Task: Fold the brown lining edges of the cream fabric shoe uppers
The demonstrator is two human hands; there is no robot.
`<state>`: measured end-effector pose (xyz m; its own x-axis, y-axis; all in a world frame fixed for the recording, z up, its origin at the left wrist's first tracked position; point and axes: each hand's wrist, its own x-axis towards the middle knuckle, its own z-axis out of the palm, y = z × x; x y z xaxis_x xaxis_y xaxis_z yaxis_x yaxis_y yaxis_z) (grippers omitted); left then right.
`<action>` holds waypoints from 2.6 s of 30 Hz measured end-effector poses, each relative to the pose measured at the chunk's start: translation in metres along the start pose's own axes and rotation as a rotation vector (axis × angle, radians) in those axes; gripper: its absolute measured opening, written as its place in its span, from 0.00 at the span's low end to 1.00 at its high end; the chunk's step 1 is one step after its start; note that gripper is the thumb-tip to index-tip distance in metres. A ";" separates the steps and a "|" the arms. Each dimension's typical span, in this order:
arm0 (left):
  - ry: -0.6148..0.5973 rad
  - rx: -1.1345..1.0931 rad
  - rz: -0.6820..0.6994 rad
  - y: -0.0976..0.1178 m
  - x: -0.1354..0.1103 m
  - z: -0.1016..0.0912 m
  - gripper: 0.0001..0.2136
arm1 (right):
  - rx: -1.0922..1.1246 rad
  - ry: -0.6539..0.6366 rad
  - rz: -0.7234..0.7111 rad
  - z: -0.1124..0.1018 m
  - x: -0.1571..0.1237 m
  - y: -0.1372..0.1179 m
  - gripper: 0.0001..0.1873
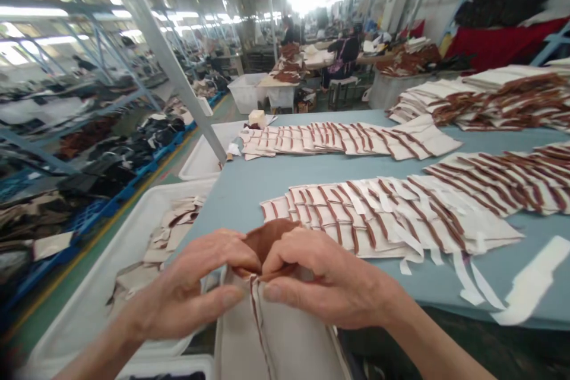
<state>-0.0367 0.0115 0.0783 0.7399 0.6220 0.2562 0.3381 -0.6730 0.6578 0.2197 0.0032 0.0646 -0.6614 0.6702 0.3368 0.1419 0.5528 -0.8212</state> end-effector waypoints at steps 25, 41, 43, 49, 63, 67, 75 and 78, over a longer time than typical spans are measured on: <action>-0.007 -0.204 -0.193 0.019 0.017 0.034 0.08 | 0.022 0.152 0.079 0.019 -0.019 0.011 0.07; -0.017 -0.618 -0.405 0.010 0.006 0.039 0.12 | -0.036 0.124 0.037 0.023 -0.013 0.012 0.05; -0.043 -0.707 -0.445 0.006 0.004 0.041 0.14 | -0.011 0.073 0.064 0.022 -0.012 0.012 0.07; -0.078 -0.687 -0.531 0.005 0.006 0.038 0.13 | -0.079 0.005 0.067 0.018 -0.010 0.013 0.08; -0.019 0.206 -0.258 0.024 0.004 0.024 0.08 | -0.358 -0.016 0.095 0.031 -0.001 0.003 0.06; 0.025 0.242 -0.169 0.023 0.001 0.026 0.10 | -0.396 -0.028 0.145 0.034 0.005 0.002 0.10; 0.063 0.247 0.015 0.015 -0.013 0.027 0.07 | -0.168 -0.001 0.160 0.032 0.008 0.001 0.12; 0.090 0.320 0.175 0.010 -0.014 0.028 0.07 | 0.036 -0.023 0.212 0.030 0.007 0.001 0.08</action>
<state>-0.0276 -0.0154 0.0615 0.7531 0.5098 0.4159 0.3863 -0.8543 0.3477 0.1931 -0.0059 0.0524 -0.6363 0.7578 0.1445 0.2536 0.3824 -0.8885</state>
